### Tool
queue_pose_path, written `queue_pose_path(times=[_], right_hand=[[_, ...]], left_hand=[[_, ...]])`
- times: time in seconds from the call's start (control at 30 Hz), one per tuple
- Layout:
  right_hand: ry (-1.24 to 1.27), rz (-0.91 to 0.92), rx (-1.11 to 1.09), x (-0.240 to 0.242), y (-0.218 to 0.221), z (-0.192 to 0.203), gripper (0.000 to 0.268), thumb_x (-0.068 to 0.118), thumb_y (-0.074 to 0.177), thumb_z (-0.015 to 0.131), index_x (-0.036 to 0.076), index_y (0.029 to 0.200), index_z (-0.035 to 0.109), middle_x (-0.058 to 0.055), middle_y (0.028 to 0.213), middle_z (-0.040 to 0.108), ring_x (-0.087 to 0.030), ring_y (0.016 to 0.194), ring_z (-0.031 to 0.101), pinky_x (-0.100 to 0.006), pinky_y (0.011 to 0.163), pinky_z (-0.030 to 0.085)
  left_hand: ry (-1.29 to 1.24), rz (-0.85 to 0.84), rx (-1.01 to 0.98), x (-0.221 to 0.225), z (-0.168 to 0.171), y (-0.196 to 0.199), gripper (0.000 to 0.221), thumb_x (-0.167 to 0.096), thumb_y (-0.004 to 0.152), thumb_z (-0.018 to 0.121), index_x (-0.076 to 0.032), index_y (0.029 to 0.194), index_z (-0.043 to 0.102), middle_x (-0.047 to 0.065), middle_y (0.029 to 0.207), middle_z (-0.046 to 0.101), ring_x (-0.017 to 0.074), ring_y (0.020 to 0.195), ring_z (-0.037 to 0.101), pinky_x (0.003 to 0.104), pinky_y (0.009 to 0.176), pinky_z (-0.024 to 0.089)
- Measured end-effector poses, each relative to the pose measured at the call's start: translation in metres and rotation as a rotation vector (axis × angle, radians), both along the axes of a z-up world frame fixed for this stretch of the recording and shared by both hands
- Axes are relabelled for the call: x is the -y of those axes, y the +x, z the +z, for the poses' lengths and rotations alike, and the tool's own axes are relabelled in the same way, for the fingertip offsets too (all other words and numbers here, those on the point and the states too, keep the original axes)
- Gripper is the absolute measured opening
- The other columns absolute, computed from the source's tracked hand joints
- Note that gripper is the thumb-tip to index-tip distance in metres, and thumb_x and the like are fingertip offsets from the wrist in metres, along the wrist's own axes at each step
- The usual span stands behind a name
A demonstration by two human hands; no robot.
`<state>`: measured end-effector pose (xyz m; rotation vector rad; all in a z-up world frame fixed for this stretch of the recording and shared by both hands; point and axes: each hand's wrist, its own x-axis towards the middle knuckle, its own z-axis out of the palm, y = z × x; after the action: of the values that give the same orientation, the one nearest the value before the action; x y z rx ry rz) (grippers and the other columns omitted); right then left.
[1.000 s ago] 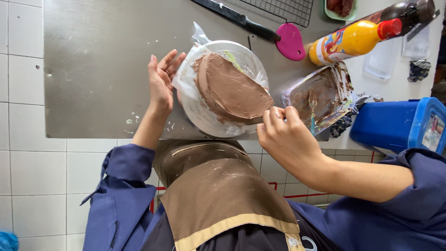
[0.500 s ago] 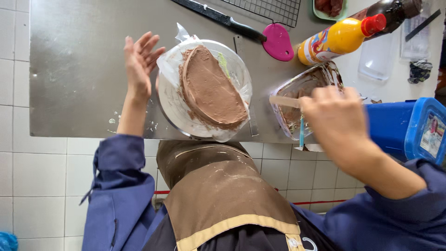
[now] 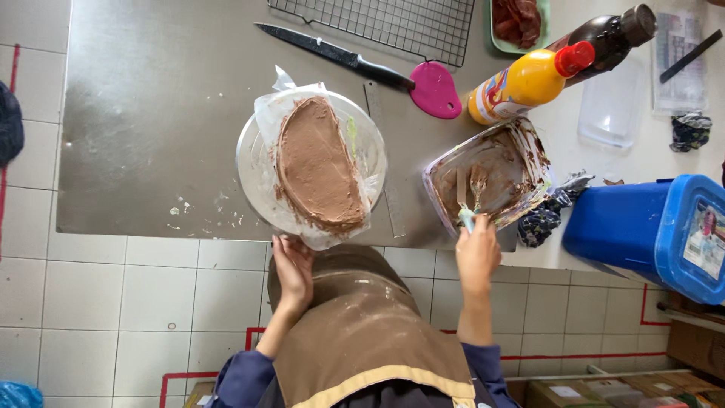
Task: The person frosts a chocolate cake with light-brown icing using an offset spatula. The person repeatedly scoops frosting from a container and spreads it across the top and side of the cake on a turntable.
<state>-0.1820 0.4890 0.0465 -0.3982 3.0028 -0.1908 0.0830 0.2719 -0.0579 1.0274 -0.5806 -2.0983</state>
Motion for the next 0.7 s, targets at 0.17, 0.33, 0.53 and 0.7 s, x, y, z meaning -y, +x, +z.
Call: queue_pose_path(times=[0.17,0.33,0.53,0.7], right_hand=[[-0.038,0.132,-0.204,0.012,0.008,0.008,0.034,0.025,0.088,0.075,0.009,0.117,0.067,-0.018,0.111,0.065,-0.039,0.097,0.068,-0.049,0.080,0.053],[-0.451,0.321,0.038,0.035,0.047,0.001,0.025,0.023,0.089,0.078,0.009,0.109,0.071,-0.010,0.108,0.069,-0.027,0.101,0.066,-0.038,0.088,0.053],[-1.051,0.122,1.363,0.096,0.125,-0.052,0.038,0.023,0.090,0.072,0.008,0.125,0.065,-0.004,0.116,0.072,-0.012,0.105,0.067,-0.029,0.090,0.053],[-1.290,-0.083,1.392,0.122,0.160,-0.076,0.029,0.025,0.096,0.072,-0.001,0.110,0.072,-0.007,0.098,0.074,-0.015,0.091,0.068,-0.032,0.084,0.052]], left_hand=[[-0.021,-0.207,0.117,-0.005,0.026,0.003,0.072,-0.057,0.109,0.023,0.003,0.134,0.055,0.016,0.129,0.068,0.0252,0.120,0.063,0.042,0.105,0.047],[-0.060,-0.265,0.241,0.008,0.041,0.009,0.065,-0.052,0.106,0.028,-0.002,0.139,0.052,0.016,0.133,0.065,0.0274,0.126,0.061,0.052,0.111,0.045],[-0.106,-0.344,0.208,0.010,0.026,0.015,0.076,-0.055,0.107,0.017,0.001,0.131,0.061,0.013,0.131,0.067,0.0228,0.124,0.060,0.046,0.115,0.035],[-0.208,-0.475,0.138,0.018,0.011,0.022,0.084,-0.057,0.109,0.012,0.004,0.118,0.070,0.014,0.116,0.075,0.0235,0.119,0.062,0.045,0.116,0.032]])
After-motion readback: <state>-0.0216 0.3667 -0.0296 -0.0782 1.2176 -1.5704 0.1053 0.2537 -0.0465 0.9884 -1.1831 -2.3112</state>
